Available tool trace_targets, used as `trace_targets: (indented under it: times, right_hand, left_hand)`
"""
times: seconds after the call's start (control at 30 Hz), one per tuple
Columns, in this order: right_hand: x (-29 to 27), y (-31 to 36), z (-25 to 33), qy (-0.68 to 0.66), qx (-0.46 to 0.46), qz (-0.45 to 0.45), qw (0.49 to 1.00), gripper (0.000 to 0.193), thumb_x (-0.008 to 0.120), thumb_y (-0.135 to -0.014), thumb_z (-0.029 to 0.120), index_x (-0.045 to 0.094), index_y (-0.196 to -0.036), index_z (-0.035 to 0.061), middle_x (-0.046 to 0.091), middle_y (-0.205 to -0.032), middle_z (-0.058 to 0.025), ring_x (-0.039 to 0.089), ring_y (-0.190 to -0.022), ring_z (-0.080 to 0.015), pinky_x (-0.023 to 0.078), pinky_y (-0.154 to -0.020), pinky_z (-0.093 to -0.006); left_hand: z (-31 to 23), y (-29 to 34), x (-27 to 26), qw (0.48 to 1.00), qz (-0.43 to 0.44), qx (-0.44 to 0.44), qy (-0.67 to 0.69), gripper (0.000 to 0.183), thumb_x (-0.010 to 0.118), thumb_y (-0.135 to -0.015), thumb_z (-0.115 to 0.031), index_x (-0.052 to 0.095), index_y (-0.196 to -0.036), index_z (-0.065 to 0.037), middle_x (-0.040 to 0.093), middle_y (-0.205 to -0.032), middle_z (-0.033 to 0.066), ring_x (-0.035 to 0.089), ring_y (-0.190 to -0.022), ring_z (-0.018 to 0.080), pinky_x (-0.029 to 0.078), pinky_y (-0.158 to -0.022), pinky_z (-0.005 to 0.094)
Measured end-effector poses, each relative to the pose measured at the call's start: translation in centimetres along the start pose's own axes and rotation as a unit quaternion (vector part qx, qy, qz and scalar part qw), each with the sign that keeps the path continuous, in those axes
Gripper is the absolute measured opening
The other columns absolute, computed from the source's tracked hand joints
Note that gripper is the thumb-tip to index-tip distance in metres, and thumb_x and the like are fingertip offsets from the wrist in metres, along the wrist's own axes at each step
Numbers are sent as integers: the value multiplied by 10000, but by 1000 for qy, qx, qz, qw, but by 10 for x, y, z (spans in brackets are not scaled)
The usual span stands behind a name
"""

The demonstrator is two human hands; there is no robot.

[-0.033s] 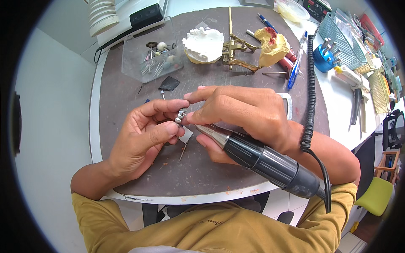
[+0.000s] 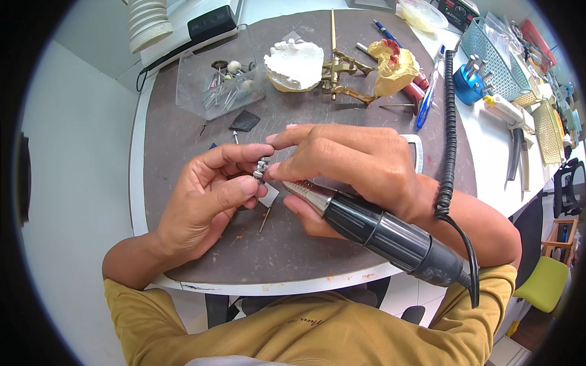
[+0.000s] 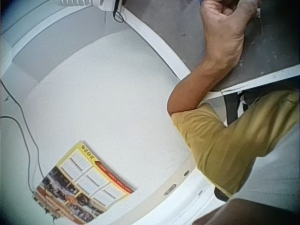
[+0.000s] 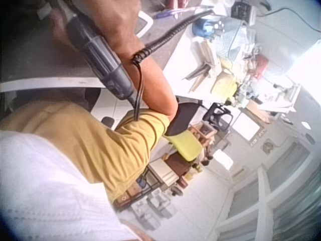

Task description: The person uses a rotary handpiece to grind and shape a small metal dental prosthesis. They hold the piece with their left hand and operate the tool with their right, rotating the object to access different surfaces. The person briefly stops to select a different grinding bit from a container and continues the shaping process.

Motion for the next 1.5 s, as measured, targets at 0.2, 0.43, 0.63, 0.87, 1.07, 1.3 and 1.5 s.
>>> trace_targets:
  times: [0.2, 0.43, 0.63, 0.87, 1.07, 1.3, 1.5]
  right_hand:
    - [1, 0, -1, -3, 1, -5, 1000, 304, 757, -729, 9, 654, -1015, 8, 691, -847, -160, 708, -994, -389, 551, -935, -514]
    - [0, 1, -1, 0, 4, -3, 1000, 316, 763, -725, 6, 660, -1024, 0, 691, -843, -150, 709, -986, -390, 550, -938, -512]
    - [1, 1, -1, -8, 0, -7, 1000, 314, 762, -730, 15, 658, -1026, -2, 690, -833, -145, 713, -969, -385, 548, -939, -516]
    - [0, 1, 0, -3, 2, 0, 1000, 306, 755, -733, 17, 658, -1022, -2, 688, -816, -143, 715, -968, -381, 549, -939, -513]
    - [0, 0, 1, -4, 1, 1, 1000, 297, 750, -731, 11, 661, -1014, 1, 688, -816, -147, 717, -964, -375, 553, -936, -505]
    - [0, 0, 2, 4, 0, -1, 1000, 299, 753, -725, 8, 660, -1009, 1, 692, -820, -144, 721, -947, -373, 553, -937, -507]
    - [0, 0, 1, -5, 6, 0, 1000, 299, 753, -723, 5, 655, -1005, 2, 691, -822, -147, 717, -958, -384, 553, -936, -508]
  left_hand:
    - [1, 1, 0, 1000, -1, -4, -7, 410, 669, -902, -50, 589, -1304, -28, 617, -1100, 44, 602, -963, 89, 492, -804, 224]
    - [1, 0, -1, 1000, -1, -7, -5, 414, 673, -901, -50, 586, -1306, -30, 619, -1090, 43, 603, -959, 90, 490, -802, 219]
    - [0, 1, 0, 1000, -5, -6, -5, 410, 677, -898, -44, 591, -1298, -36, 611, -1076, 36, 601, -957, 89, 489, -805, 222]
    - [1, 0, -2, 1000, 1, 12, 6, 379, 714, -900, -51, 611, -1262, -11, 608, -1077, 44, 569, -945, 68, 511, -805, 209]
    - [0, 1, -2, 1000, 2, 12, -2, 375, 715, -898, -47, 611, -1257, -14, 601, -1079, 42, 562, -957, 65, 508, -822, 209]
    - [0, 1, -1, 1000, -7, 12, -7, 394, 682, -888, -22, 596, -1272, -40, 592, -1056, 30, 590, -952, 83, 492, -801, 222]
    - [0, 1, -1, 1000, -9, 5, -4, 396, 680, -887, -17, 596, -1273, -40, 591, -1058, 28, 582, -952, 82, 492, -803, 228]
Point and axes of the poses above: each hand's wrist, its own y-axis away from the middle knuckle, its own x-axis out of the palm, z = x × y, the point moved 4 cm from there along -y, towards the middle knuckle
